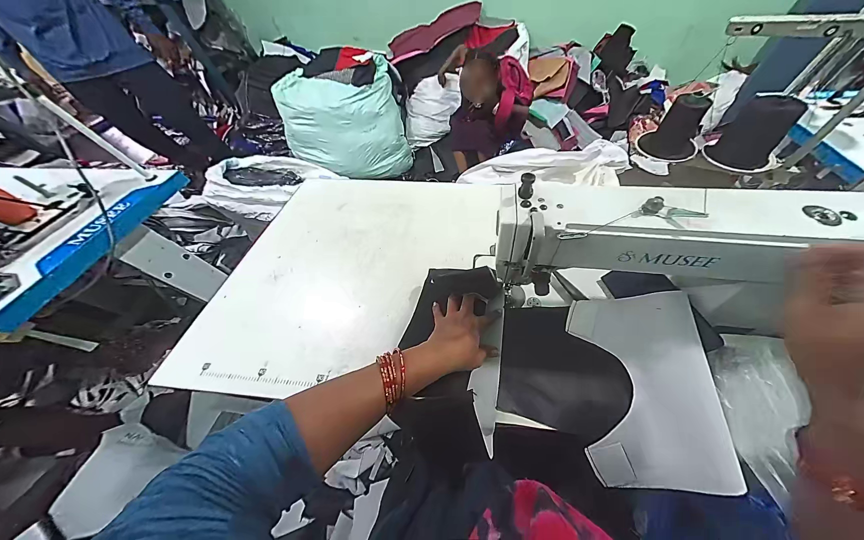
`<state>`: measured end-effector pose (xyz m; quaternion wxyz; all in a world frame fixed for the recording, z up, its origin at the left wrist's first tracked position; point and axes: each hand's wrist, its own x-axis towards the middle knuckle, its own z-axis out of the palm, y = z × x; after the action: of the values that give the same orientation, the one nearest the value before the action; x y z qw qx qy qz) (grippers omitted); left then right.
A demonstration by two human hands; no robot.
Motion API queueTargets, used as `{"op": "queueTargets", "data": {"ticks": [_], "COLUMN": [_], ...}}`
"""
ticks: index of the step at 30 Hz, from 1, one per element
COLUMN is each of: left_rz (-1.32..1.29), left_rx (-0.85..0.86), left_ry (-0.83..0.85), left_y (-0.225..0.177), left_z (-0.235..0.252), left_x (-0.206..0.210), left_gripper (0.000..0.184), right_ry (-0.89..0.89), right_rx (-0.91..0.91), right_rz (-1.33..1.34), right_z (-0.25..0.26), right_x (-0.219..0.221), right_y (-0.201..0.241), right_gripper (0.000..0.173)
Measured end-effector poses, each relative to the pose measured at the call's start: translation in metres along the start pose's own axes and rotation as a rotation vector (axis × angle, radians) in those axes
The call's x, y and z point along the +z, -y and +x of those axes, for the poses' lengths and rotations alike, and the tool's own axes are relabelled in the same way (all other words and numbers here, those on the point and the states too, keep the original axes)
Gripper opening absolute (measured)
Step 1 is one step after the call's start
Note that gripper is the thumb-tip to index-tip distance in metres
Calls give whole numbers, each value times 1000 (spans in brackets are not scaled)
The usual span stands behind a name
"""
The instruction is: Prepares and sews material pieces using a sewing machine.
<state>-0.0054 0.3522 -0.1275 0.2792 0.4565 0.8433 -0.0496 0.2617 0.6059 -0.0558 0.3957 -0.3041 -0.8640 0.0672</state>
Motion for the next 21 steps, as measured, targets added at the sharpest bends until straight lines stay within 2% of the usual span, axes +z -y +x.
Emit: {"op": "queueTargets", "data": {"ticks": [2, 3, 5, 7, 10, 14, 21], "left_rz": [6, 10, 7, 9, 23, 38, 35], "left_rx": [4, 6, 5, -4, -4, -1, -3], "left_ry": [-3, -1, 2, 5, 6, 15, 23], "left_y": [0, 0, 0, -1, -1, -1, -2], "left_z": [1, 1, 0, 0, 0, 0, 0], "left_x": [0, -1, -1, -1, -1, -1, -3], "left_gripper": [74, 74, 74, 74, 75, 75, 76], "right_ry": [142, 287, 635, 866, 888, 915, 901], "right_rx": [-275, -306, -217, -154, -128, -50, -64], "right_rz": [57, 87, 93, 2, -38, -6, -36], "right_z": [-34, -46, -55, -48, -42, -34, -42], "right_x": [59, 86, 124, 149, 171, 176, 180], "right_y": [42, 59, 80, 88, 91, 94, 96], "right_gripper": [34, 31, 36, 44, 43, 39, 36]}}
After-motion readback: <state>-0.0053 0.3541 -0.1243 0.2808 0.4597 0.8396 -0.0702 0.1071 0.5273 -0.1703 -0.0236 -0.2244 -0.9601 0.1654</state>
